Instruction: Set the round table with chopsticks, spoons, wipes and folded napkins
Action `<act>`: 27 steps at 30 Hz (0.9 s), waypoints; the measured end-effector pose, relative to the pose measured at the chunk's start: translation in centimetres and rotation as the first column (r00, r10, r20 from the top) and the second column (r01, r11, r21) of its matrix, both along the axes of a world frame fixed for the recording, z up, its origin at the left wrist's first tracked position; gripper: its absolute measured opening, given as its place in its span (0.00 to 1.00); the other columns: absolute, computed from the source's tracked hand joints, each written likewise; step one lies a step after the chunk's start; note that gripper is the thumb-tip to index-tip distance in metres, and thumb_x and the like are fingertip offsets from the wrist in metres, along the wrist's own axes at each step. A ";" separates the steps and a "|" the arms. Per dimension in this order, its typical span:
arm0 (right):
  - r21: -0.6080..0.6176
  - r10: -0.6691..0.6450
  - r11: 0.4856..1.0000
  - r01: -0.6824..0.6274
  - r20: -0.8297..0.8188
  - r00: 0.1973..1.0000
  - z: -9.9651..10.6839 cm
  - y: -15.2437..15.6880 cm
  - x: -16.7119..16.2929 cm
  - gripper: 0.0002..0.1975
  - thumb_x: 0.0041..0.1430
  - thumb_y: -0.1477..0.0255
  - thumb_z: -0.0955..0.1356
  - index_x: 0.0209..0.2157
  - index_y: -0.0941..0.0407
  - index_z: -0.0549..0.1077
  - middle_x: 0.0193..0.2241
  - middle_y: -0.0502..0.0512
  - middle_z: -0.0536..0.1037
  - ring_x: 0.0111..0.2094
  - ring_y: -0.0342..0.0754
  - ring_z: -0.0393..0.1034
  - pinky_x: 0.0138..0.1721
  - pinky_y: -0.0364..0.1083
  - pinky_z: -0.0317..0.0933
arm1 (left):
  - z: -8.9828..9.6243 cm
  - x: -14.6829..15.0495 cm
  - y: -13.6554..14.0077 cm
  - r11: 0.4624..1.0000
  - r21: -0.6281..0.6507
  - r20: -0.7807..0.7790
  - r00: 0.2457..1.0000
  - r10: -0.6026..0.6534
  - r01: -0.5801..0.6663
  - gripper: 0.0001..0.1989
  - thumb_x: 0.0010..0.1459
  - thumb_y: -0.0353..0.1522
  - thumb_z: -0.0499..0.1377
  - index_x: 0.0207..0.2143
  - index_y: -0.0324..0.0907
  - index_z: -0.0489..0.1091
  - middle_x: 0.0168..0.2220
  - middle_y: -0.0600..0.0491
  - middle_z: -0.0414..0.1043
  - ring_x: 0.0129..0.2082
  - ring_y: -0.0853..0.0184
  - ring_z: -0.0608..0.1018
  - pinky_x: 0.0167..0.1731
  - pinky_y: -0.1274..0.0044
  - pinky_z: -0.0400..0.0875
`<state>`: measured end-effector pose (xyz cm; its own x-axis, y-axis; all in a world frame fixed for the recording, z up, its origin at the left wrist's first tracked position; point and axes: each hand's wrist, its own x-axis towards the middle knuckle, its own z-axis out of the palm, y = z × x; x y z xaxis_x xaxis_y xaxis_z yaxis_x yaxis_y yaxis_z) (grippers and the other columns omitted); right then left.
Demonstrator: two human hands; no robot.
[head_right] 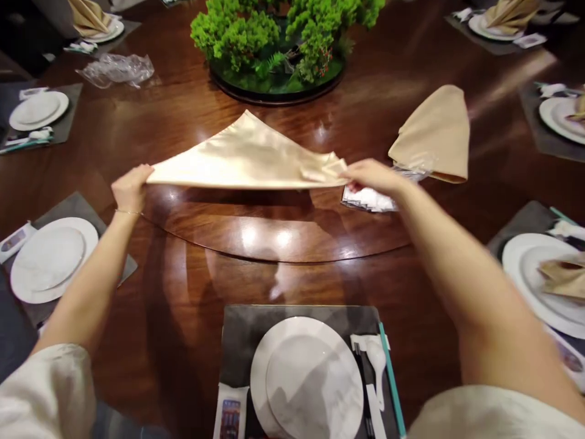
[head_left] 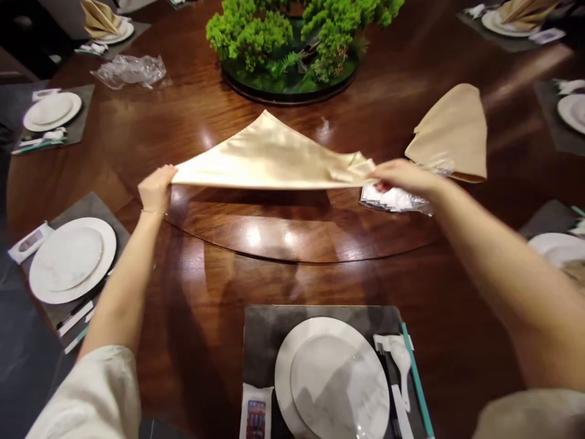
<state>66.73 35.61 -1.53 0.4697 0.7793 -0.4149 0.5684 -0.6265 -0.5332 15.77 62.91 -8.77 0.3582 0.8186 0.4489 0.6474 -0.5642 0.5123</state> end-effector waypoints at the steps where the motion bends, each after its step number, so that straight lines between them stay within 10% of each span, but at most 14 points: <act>1: -0.032 0.005 0.999 -0.007 -0.066 0.998 -2.8 -1.3 -1.1 0.21 0.54 0.60 0.66 0.16 0.60 0.64 0.17 0.52 0.70 0.21 0.38 0.65 0.25 0.38 0.56 | -2.2 0.0 -0.8 0.998 -0.059 0.013 1.000 -0.027 0.027 0.15 0.54 0.26 0.53 0.41 0.43 0.75 0.49 0.55 0.73 0.54 0.66 0.71 0.59 0.70 0.57; 6: -0.098 0.008 0.995 -0.037 -0.281 0.960 -13.8 -7.1 -3.9 0.21 0.53 0.58 0.66 0.17 0.58 0.63 0.15 0.50 0.68 0.17 0.38 0.60 0.23 0.39 0.53 | -8.7 -2.6 -4.6 0.947 -0.283 -0.077 0.980 -0.181 0.153 0.13 0.51 0.28 0.54 0.36 0.47 0.76 0.47 0.50 0.74 0.54 0.60 0.71 0.60 0.65 0.55; 11: -0.180 0.008 0.983 -0.035 -0.147 0.989 -15.1 -10.8 -4.0 0.20 0.56 0.57 0.63 0.19 0.58 0.67 0.13 0.51 0.69 0.17 0.39 0.61 0.24 0.40 0.53 | -6.8 -3.4 -6.8 0.947 -0.299 -0.261 0.944 -0.199 0.117 0.22 0.44 0.25 0.55 0.43 0.47 0.72 0.60 0.49 0.60 0.64 0.52 0.54 0.61 0.52 0.39; 15: -0.189 0.027 0.981 -0.041 -0.074 0.997 -13.9 -11.0 -4.7 0.18 0.57 0.60 0.63 0.19 0.58 0.67 0.15 0.51 0.71 0.18 0.40 0.63 0.25 0.40 0.54 | -4.2 7.5 -14.0 0.951 -0.175 -0.044 0.963 -0.267 0.256 0.28 0.45 0.23 0.57 0.52 0.40 0.67 0.65 0.42 0.46 0.65 0.49 0.46 0.62 0.54 0.39; 18: -0.203 0.060 0.977 -0.072 -0.065 0.996 -13.5 -10.8 -4.9 0.17 0.56 0.62 0.64 0.20 0.58 0.68 0.18 0.51 0.73 0.18 0.39 0.64 0.25 0.39 0.53 | -4.2 19.5 -22.5 0.662 -0.332 0.238 0.739 -0.630 0.672 0.17 0.54 0.24 0.53 0.46 0.44 0.72 0.49 0.42 0.68 0.52 0.57 0.69 0.55 0.65 0.61; 20: -0.209 0.084 0.973 -0.096 -0.067 0.994 -13.4 -10.8 -4.8 0.16 0.56 0.62 0.63 0.21 0.58 0.68 0.19 0.51 0.73 0.19 0.39 0.64 0.24 0.39 0.53 | -5.3 26.0 -27.1 0.564 -0.348 0.273 0.657 -0.703 0.749 0.14 0.56 0.25 0.53 0.43 0.44 0.72 0.42 0.43 0.69 0.46 0.60 0.72 0.51 0.67 0.64; 27: -0.091 -0.038 0.994 0.052 0.152 0.988 -14.8 -12.0 -5.7 0.14 0.52 0.60 0.66 0.25 0.57 0.70 0.24 0.53 0.74 0.26 0.45 0.67 0.28 0.41 0.53 | -10.1 31.9 -29.9 0.579 -0.497 -0.041 0.649 -0.760 0.646 0.16 0.62 0.26 0.46 0.46 0.39 0.70 0.44 0.46 0.68 0.45 0.63 0.70 0.49 0.73 0.64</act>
<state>61.07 23.60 -16.29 0.5658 0.7165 -0.4081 0.6076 -0.6968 -0.3811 47.66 33.03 -18.84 0.9418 0.3347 -0.0324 0.2611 -0.6671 0.6977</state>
